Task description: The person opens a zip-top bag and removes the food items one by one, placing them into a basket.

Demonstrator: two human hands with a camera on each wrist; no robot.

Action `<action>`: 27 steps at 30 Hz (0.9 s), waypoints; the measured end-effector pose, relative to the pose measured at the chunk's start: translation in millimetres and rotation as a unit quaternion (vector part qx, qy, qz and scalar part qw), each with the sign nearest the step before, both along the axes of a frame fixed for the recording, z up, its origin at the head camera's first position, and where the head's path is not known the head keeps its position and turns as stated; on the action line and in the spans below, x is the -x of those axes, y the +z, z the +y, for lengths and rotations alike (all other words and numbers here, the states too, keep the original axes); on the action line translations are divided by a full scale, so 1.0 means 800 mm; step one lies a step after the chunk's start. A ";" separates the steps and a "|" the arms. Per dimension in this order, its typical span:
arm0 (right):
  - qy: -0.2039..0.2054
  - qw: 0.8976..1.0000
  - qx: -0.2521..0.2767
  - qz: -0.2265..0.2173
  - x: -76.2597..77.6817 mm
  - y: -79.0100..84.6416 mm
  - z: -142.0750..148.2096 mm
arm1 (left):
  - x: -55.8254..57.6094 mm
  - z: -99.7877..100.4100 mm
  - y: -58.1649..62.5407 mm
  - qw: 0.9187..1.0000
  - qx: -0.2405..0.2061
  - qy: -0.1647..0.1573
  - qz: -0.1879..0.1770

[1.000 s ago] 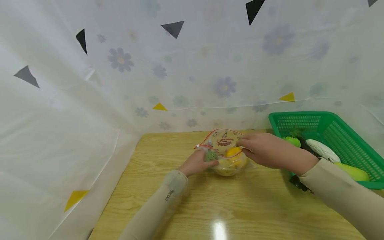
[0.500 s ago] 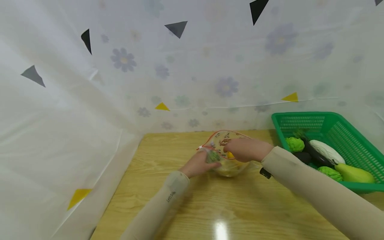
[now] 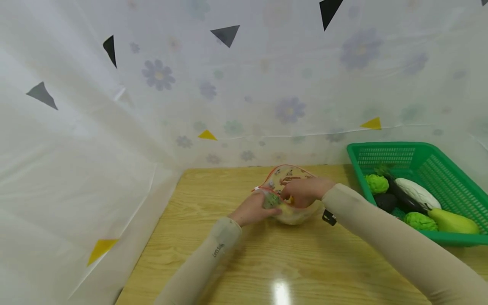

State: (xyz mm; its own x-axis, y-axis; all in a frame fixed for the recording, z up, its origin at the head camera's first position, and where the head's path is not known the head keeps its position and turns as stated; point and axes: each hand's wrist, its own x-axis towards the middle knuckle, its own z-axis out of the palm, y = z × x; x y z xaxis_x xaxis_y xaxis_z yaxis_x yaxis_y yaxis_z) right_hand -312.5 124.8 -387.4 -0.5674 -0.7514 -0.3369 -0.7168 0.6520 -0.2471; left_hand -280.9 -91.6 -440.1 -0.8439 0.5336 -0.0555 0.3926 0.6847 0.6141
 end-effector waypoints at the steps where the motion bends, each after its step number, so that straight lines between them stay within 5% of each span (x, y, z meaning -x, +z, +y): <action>1: 0.002 1.000 0.003 -0.005 0.001 -0.002 0.000 | 0.000 0.000 0.001 1.000 0.001 0.000 0.001; 8: -0.022 0.998 0.010 -0.049 0.001 -0.007 -0.006 | 0.002 -0.001 0.001 1.000 0.010 -0.006 0.005; 27: -0.036 0.995 0.033 -0.082 -0.007 -0.014 0.001 | 0.002 0.001 -0.005 1.000 0.003 -0.006 0.012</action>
State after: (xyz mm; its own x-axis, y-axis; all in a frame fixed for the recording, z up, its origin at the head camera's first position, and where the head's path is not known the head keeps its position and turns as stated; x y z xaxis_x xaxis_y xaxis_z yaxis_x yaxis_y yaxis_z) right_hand -307.1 125.8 -398.2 -0.5617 -0.7343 -0.3812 -0.6149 0.6788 -0.4014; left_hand -282.3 -90.8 -444.4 -0.8384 0.5436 -0.0393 0.4150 0.6835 0.6004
